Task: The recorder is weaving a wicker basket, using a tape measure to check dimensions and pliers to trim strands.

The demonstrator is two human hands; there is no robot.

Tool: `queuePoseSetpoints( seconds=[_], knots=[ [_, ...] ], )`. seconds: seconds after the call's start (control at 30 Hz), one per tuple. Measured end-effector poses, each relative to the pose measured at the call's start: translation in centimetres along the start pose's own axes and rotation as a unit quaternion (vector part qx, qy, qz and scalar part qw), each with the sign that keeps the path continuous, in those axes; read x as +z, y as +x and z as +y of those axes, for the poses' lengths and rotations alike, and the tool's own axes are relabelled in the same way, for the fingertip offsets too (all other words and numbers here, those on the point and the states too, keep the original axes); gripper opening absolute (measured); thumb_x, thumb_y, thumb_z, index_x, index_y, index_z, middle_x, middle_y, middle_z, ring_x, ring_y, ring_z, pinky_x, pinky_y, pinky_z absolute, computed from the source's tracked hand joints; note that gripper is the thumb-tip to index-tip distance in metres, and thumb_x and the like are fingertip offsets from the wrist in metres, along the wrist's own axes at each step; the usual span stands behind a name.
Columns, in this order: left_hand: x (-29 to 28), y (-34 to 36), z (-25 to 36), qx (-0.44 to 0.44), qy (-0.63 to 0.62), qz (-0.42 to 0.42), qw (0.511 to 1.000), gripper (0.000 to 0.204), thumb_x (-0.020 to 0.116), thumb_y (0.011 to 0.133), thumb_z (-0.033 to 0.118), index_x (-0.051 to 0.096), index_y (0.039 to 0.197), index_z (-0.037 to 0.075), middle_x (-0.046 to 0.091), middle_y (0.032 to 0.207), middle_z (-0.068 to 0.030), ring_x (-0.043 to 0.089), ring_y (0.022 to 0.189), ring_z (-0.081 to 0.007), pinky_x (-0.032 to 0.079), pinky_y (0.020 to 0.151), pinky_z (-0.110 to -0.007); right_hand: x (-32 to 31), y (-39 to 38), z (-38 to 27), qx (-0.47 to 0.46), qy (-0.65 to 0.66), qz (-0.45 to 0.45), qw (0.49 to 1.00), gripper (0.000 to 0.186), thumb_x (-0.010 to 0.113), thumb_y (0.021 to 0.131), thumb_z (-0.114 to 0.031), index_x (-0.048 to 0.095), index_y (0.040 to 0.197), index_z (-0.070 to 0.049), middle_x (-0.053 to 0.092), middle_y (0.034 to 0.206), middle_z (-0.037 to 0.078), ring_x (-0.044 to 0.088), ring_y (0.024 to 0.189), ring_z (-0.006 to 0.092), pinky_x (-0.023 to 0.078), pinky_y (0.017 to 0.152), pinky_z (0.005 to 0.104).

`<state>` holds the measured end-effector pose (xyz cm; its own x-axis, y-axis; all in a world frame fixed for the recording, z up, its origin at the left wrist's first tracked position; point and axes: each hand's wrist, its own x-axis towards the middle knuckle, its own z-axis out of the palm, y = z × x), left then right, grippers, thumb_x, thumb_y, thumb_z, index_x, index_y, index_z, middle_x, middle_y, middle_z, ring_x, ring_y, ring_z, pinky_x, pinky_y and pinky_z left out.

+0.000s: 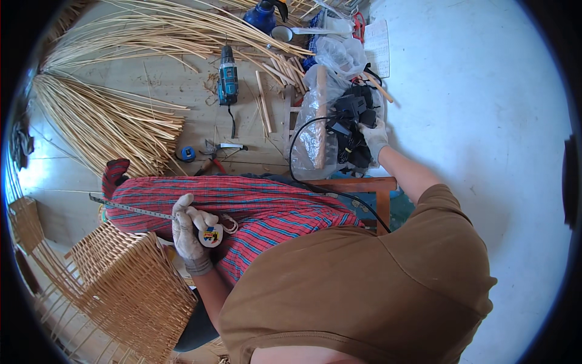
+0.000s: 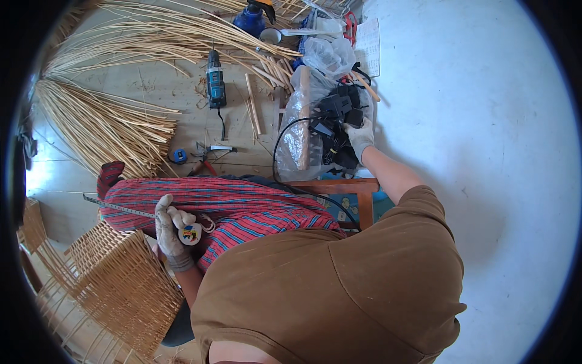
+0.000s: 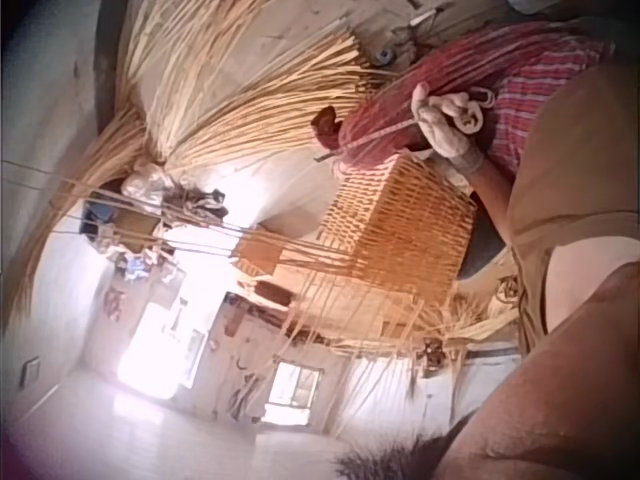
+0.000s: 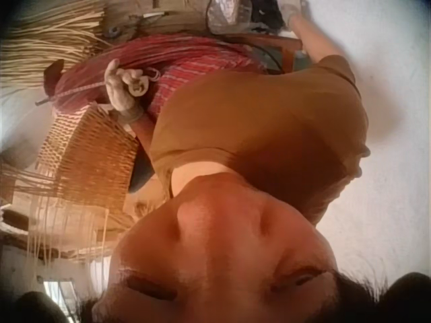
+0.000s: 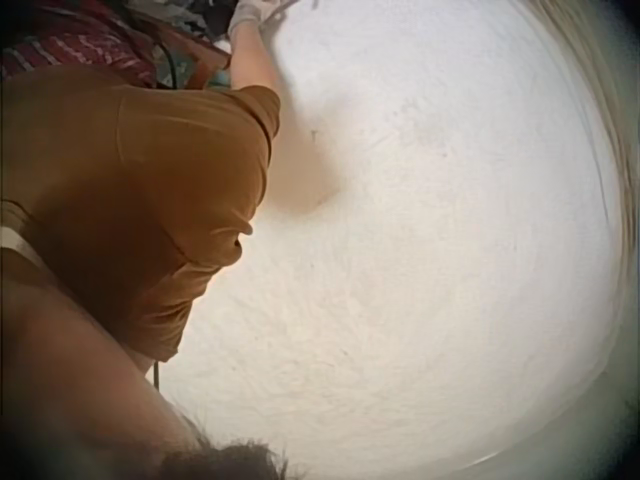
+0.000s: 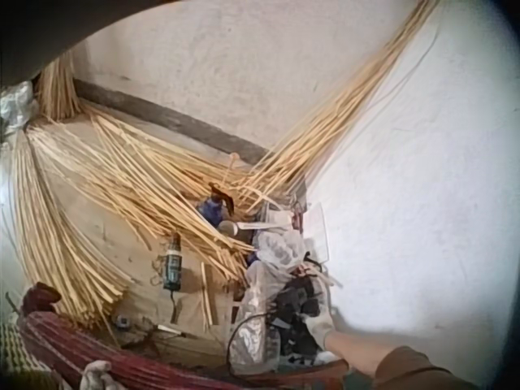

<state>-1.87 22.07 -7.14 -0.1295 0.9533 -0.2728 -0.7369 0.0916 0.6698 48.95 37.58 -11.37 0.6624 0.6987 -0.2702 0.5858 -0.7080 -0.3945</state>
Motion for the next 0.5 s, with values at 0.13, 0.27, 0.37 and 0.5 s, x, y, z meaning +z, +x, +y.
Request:
queuePoseSetpoints(
  seconds=[0.13, 0.27, 0.37, 0.5],
  knots=[
    [0.0, -0.1, 0.0, 0.004, 0.01, 0.002, 1.0, 0.044, 0.044, 0.107, 0.031, 0.049, 0.134, -0.003, 0.043, 0.068, 0.0002, 0.044, 0.059, -0.0111, 0.043, 0.06, -0.03, 0.1, 0.1, 0.1, 0.0, 0.004, -0.003, 1.0, 0.068, 0.084, 0.074, -0.022, 0.051, 0.13, -0.004, 0.066, 0.108, 0.01, 0.064, 0.095, 0.0179, 0.051, 0.085, 0.0315],
    [0.3, 0.1, 0.1, 0.0, 0.007, -0.003, 1.0, 0.044, 0.044, 0.107, 0.032, 0.049, 0.134, -0.003, 0.043, 0.068, 0.0002, 0.045, 0.059, -0.0115, 0.044, 0.061, -0.03, 1.4, 3.4, 4.3, -0.021, 0.046, -0.001, 0.999, 0.069, 0.084, 0.073, -0.023, 0.051, 0.131, -0.004, 0.066, 0.111, 0.011, 0.064, 0.096, 0.0194, 0.051, 0.085, 0.0321],
    [0.1, -0.1, 0.0, 0.006, 0.011, 0.001, 1.0, 0.044, 0.044, 0.107, 0.032, 0.049, 0.134, -0.003, 0.042, 0.068, 0.0004, 0.044, 0.059, -0.0117, 0.044, 0.061, -0.031, 1.3, 2.3, 3.0, -0.025, 0.029, -0.005, 0.999, 0.072, 0.084, 0.074, -0.022, 0.049, 0.133, -0.002, 0.066, 0.112, 0.013, 0.065, 0.096, 0.0204, 0.052, 0.084, 0.0318],
    [-0.5, 0.0, 0.1, 0.0, -0.015, -0.019, 1.0, 0.043, 0.045, 0.107, 0.03, 0.049, 0.134, -0.003, 0.047, 0.068, -0.0008, 0.051, 0.063, -0.0147, 0.048, 0.065, -0.034, 0.1, 0.3, 0.4, 0.003, 0.0, -0.008, 1.0, 0.079, 0.084, 0.074, -0.026, 0.045, 0.139, -0.001, 0.065, 0.117, 0.016, 0.065, 0.1, 0.0228, 0.052, 0.087, 0.0325]
  ],
)
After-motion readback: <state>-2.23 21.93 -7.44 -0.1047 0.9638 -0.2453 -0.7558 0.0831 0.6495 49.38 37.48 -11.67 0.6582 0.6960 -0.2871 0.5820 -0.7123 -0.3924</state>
